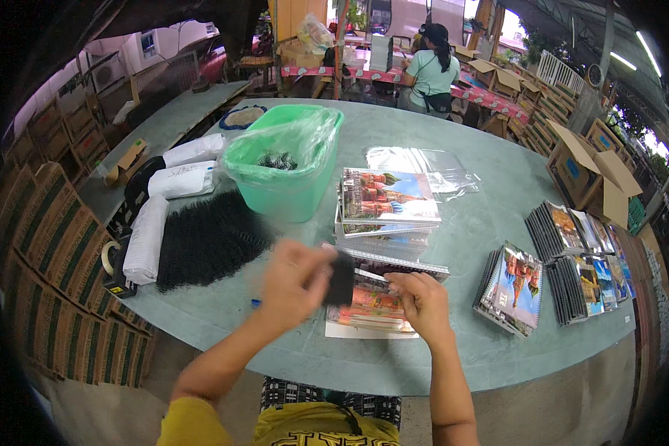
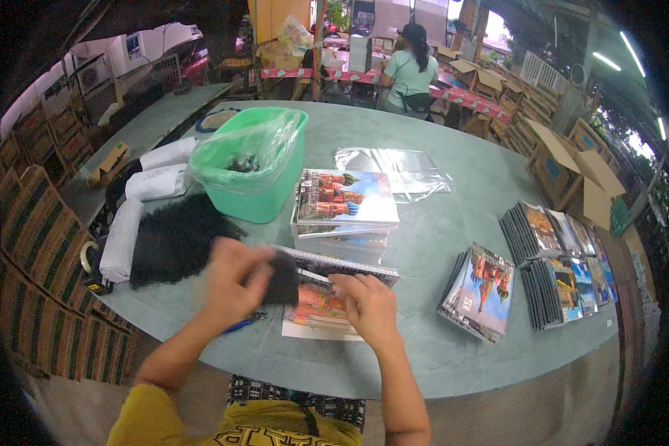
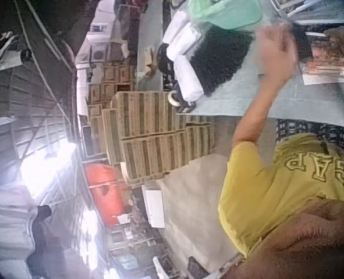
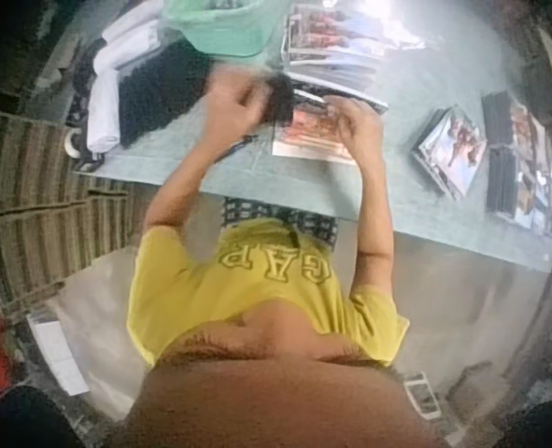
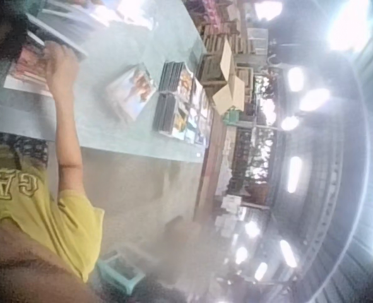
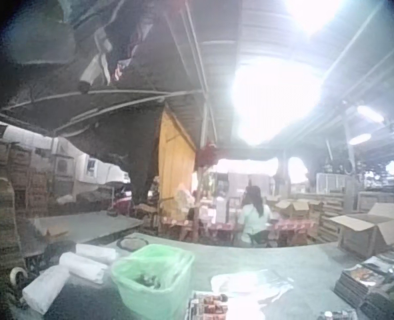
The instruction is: The person assembles notebooks by threading a spiral spine through punched holes in a stack of pages and then uses pliers to trim the excess wire.
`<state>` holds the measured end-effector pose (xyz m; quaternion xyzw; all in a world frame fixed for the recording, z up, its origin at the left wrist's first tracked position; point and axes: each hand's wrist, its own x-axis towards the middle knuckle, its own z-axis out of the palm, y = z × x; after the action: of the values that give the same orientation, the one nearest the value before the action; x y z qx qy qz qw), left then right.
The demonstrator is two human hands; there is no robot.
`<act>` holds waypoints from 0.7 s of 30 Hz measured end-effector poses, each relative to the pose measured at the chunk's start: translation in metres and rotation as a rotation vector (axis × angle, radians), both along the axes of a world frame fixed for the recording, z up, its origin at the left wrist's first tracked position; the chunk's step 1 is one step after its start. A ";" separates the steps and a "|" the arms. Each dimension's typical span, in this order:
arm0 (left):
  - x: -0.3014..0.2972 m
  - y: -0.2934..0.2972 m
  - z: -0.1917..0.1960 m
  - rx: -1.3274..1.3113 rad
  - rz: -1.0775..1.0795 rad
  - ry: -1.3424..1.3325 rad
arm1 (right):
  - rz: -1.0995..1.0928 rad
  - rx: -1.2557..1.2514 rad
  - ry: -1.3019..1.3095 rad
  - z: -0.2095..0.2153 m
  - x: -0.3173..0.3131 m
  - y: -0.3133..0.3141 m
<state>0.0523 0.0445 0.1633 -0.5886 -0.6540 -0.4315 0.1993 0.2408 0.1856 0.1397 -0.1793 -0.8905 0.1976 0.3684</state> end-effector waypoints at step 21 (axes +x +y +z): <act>0.026 0.009 -0.020 -0.283 -0.255 -0.080 | 0.033 -0.204 0.131 0.005 0.010 0.009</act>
<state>0.0782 0.0535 0.1434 -0.6711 -0.6357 -0.3800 0.0324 0.2507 0.1949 0.1451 -0.1879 -0.8427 0.3044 0.4023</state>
